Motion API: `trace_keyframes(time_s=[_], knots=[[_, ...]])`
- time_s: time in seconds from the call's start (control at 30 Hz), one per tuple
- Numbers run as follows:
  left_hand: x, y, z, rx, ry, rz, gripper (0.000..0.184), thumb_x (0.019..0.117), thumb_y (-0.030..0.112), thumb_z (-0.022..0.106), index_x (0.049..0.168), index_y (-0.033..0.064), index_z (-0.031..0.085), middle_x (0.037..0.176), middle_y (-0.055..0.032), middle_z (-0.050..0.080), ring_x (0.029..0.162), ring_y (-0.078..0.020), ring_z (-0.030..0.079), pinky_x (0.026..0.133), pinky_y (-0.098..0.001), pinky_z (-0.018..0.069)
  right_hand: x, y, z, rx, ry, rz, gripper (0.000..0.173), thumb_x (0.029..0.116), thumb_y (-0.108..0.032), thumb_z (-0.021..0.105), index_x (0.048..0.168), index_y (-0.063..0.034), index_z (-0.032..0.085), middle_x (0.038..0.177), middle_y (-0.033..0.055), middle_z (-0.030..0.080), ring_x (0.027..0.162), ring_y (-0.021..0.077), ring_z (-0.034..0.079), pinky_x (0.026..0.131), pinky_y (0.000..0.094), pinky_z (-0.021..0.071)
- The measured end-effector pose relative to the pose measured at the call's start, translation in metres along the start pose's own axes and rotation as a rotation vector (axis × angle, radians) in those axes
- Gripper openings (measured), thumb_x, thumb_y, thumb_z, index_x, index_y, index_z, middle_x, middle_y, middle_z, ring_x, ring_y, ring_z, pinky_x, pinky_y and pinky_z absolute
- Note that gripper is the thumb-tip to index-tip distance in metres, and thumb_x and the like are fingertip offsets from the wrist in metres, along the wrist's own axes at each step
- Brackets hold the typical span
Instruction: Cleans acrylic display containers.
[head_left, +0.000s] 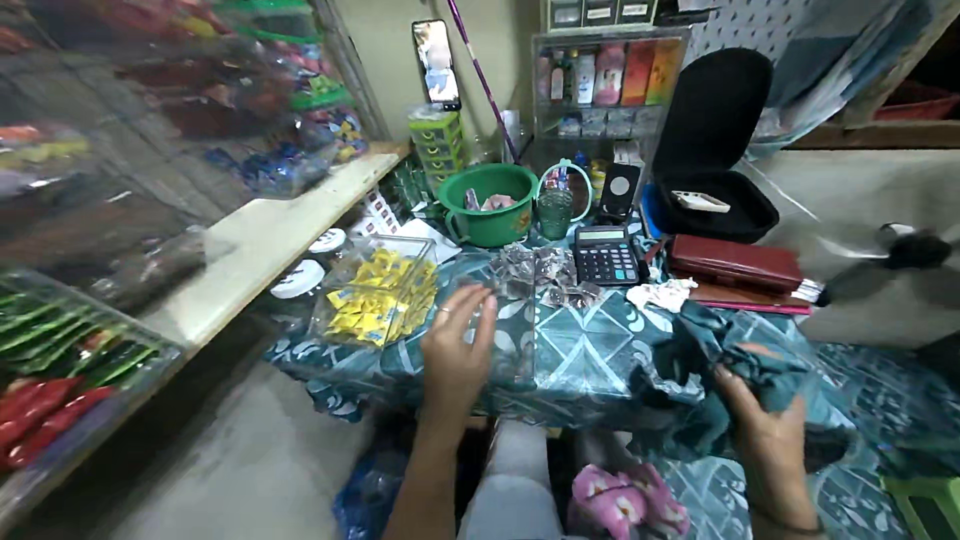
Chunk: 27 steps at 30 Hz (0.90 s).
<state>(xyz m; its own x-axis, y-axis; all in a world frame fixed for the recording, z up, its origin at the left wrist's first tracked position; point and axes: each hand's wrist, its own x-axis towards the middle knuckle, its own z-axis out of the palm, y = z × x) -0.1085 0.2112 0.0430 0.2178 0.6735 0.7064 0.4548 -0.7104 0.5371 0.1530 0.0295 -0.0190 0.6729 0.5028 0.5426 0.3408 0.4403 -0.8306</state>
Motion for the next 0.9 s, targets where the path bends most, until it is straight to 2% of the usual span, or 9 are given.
trace_keyframes(time_s=[0.13, 0.2, 0.4, 0.5, 0.57, 0.67, 0.77, 0.83, 0.9], knots=[[0.001, 0.017, 0.021, 0.126, -0.614, -0.345, 0.068, 0.1035, 0.047, 0.051, 0.150, -0.0019, 0.045, 0.130, -0.0286, 0.063, 0.118, -0.0431, 0.063, 0.103, -0.0598, 0.0465, 0.012, 0.002, 0.046, 0.057, -0.068, -0.027, 0.039, 0.0871, -0.012, 0.073, 0.121, 0.0033, 0.059, 0.111, -0.0031, 0.071, 0.102, 0.0028, 0.068, 0.094, 0.0254, 0.0579], [0.000, 0.022, 0.036, 0.225, -0.733, -0.374, 0.060, 0.1097, 0.041, 0.037, 0.154, 0.0007, 0.039, 0.119, -0.0276, 0.067, 0.108, -0.0438, 0.066, 0.095, -0.0594, 0.0497, 0.012, 0.007, 0.064, 0.110, -0.111, -0.053, 0.038, 0.0869, -0.010, 0.072, 0.119, 0.0037, 0.060, 0.111, -0.0008, 0.071, 0.102, 0.0049, 0.068, 0.093, 0.0267, 0.0582], [-0.039, 0.029, 0.011, -0.254, -0.358, -0.242, 0.045, 0.1106, 0.021, 0.033, 0.137, -0.0089, 0.053, 0.126, -0.0197, 0.068, 0.111, -0.0251, 0.071, 0.096, -0.0398, 0.0577, 0.012, -0.002, 0.084, 0.172, -0.185, -0.170, 0.037, 0.0878, -0.013, 0.073, 0.122, -0.0060, 0.062, 0.119, -0.0072, 0.069, 0.108, 0.0004, 0.065, 0.096, 0.0234, 0.0560], [-0.055, 0.041, -0.004, -0.662, -0.365, -0.346, 0.053, 0.1117, 0.028, 0.026, 0.136, -0.0124, 0.050, 0.126, -0.0166, 0.068, 0.108, -0.0167, 0.071, 0.093, -0.0332, 0.0598, 0.008, -0.005, 0.098, 0.052, -0.409, -0.281, 0.045, 0.0953, -0.040, 0.069, 0.130, -0.0126, 0.065, 0.140, 0.0041, 0.061, 0.133, 0.0116, 0.054, 0.113, 0.0343, 0.0455], [-0.066, 0.046, -0.001, -0.728, -0.284, -0.430, 0.048, 0.1118, 0.029, 0.026, 0.118, -0.0069, 0.058, 0.099, -0.0025, 0.069, 0.088, -0.0040, 0.070, 0.082, -0.0258, 0.0610, -0.005, -0.010, 0.116, -0.159, -0.548, -0.479, 0.047, 0.1018, -0.053, 0.052, 0.130, -0.0191, 0.066, 0.145, 0.0105, 0.059, 0.137, 0.0281, 0.048, 0.112, 0.0496, 0.0361], [-0.079, 0.050, -0.004, -0.772, -0.177, -0.454, 0.035, 0.1070, 0.039, 0.045, 0.107, 0.0060, 0.059, 0.086, 0.0185, 0.065, 0.082, 0.0117, 0.062, 0.079, -0.0138, 0.0548, -0.020, -0.021, 0.129, -0.332, -0.658, -0.716, 0.040, 0.1033, -0.045, 0.046, 0.134, -0.0280, 0.064, 0.145, 0.0019, 0.059, 0.131, 0.0297, 0.052, 0.108, 0.0481, 0.0374], [-0.083, 0.039, -0.003, -0.799, -0.251, -0.335, 0.044, 0.0968, 0.036, 0.065, 0.117, -0.0024, 0.059, 0.100, 0.0086, 0.072, 0.090, 0.0005, 0.070, 0.081, -0.0227, 0.0606, 0.009, -0.023, 0.132, -0.376, -0.688, -0.714, 0.040, 0.0979, -0.040, 0.053, 0.133, -0.0277, 0.067, 0.143, 0.0030, 0.062, 0.122, 0.0337, 0.058, 0.096, 0.0546, 0.0440], [-0.081, 0.031, -0.002, -0.867, -0.352, -0.268, 0.041, 0.1051, 0.022, 0.053, 0.132, -0.0100, 0.054, 0.118, -0.0092, 0.073, 0.099, -0.0180, 0.075, 0.083, -0.0351, 0.0642, 0.035, -0.014, 0.137, -0.412, -0.609, -0.633, 0.038, 0.0944, -0.030, 0.062, 0.130, -0.0230, 0.071, 0.142, 0.0042, 0.062, 0.121, 0.0358, 0.059, 0.094, 0.0594, 0.0452], [-0.078, 0.028, -0.001, -0.889, -0.371, -0.266, 0.041, 0.1089, 0.021, 0.044, 0.136, -0.0091, 0.050, 0.125, -0.0118, 0.071, 0.101, -0.0221, 0.075, 0.084, -0.0370, 0.0642, 0.046, -0.007, 0.143, -0.448, -0.548, -0.585, 0.037, 0.0942, -0.027, 0.063, 0.130, -0.0201, 0.072, 0.145, 0.0055, 0.060, 0.126, 0.0384, 0.055, 0.097, 0.0612, 0.0443]])
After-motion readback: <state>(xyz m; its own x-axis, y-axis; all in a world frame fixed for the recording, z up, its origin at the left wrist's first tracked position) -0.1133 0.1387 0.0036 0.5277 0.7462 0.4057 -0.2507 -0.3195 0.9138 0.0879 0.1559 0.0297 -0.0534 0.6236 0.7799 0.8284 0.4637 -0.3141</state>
